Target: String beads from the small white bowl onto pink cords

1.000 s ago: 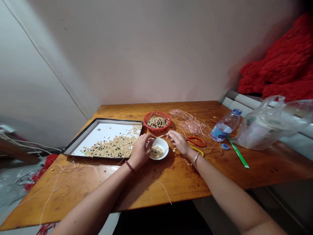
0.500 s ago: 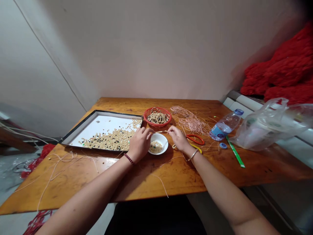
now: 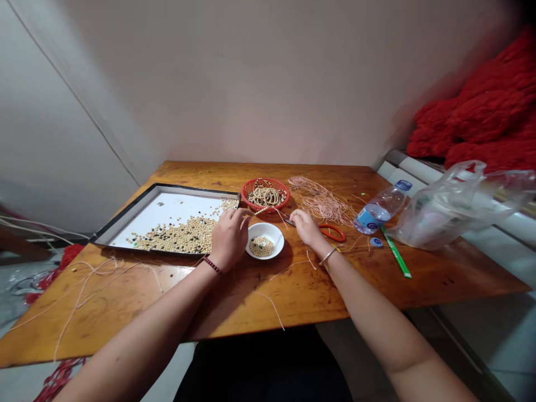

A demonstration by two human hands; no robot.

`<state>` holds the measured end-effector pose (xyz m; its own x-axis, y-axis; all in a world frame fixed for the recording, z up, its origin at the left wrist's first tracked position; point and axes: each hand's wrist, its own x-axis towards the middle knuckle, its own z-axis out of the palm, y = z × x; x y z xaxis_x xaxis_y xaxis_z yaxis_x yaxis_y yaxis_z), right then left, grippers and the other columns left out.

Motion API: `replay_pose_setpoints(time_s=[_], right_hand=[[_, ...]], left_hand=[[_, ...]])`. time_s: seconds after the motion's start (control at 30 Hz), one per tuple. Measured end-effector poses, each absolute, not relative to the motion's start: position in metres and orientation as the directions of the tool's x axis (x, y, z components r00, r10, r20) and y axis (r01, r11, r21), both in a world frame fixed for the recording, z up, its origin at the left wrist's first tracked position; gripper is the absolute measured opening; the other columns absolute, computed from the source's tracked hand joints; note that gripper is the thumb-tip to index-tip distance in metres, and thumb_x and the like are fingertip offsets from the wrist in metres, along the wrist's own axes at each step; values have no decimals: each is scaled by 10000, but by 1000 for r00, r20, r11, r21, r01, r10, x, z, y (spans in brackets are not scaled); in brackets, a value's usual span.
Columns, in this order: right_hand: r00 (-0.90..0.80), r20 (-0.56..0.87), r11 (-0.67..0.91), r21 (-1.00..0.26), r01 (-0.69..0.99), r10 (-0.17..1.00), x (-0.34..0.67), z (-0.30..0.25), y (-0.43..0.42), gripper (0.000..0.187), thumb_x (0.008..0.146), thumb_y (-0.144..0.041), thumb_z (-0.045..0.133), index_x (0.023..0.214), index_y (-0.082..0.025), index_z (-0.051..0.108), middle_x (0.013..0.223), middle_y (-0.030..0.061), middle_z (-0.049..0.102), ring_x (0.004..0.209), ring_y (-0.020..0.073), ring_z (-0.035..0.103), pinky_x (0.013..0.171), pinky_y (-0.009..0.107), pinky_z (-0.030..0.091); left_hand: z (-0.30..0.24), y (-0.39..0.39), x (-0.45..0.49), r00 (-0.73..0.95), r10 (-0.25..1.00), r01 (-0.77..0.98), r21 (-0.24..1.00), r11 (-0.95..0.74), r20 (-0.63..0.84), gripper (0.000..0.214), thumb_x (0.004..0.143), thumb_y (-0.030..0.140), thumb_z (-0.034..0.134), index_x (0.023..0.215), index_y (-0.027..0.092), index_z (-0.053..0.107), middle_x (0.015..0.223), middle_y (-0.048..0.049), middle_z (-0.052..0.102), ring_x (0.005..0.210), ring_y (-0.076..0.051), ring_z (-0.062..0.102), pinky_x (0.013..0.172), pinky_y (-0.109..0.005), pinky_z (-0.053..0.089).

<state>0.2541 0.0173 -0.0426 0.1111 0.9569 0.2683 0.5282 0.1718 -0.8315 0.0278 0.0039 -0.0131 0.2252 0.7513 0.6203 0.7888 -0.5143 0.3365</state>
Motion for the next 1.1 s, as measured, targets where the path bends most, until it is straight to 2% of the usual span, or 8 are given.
replay_pose_setpoints(time_s=[0.23,0.37,0.47,0.67,0.83,0.97,1.1], right_hand=[[35,114,90,-911,402,993,251,-41,16,320,817,-284,346,726,-178,633,679,29,603,629,144,541,606,259,421],[9,96,90,-958,272,995,248,-42,18,282,832,-249,364,767,-173,628,765,51,652,714,144,608,658,249,478],[16,19,15,-970,243,1000,247,-43,19,243,847,-239,385,806,-168,613,770,53,651,667,139,619,622,247,490],[-20,13,19,-931,363,1000,246,-41,15,223,858,-263,419,847,-168,620,836,45,650,602,123,615,618,255,478],[-123,71,123,-864,488,990,245,-36,8,185,840,-287,473,867,-182,624,832,30,650,666,138,598,653,269,459],[-131,103,157,-840,519,986,242,-38,4,207,847,-350,498,949,-187,574,817,21,629,696,142,570,696,291,452],[-124,172,211,-856,471,977,239,-45,5,246,860,-360,495,1046,-200,523,924,32,629,718,141,572,720,304,464]], left_hand=[[-13,2,29,282,717,745,326,-582,637,173,935,274,452,947,198,607,848,-51,598,813,-190,533,715,-287,399],[-11,1,29,303,702,728,319,-607,644,178,936,271,448,939,197,610,846,-52,596,813,-191,529,722,-292,399],[-11,2,29,298,709,706,353,-615,640,178,936,271,446,935,197,607,851,-49,598,808,-187,538,713,-289,400],[-11,4,30,287,773,662,466,-587,566,139,912,246,475,931,197,604,863,-39,631,810,-181,562,721,-287,411],[-13,6,30,307,845,622,580,-526,437,123,880,252,508,917,198,613,807,-30,636,747,-168,569,669,-275,411],[-19,10,30,262,900,504,746,-435,348,177,877,317,512,954,189,606,811,-29,635,706,-155,565,649,-271,427],[-22,13,31,256,914,329,860,-390,316,208,854,353,554,958,177,596,889,-46,637,769,-162,582,693,-281,454]])
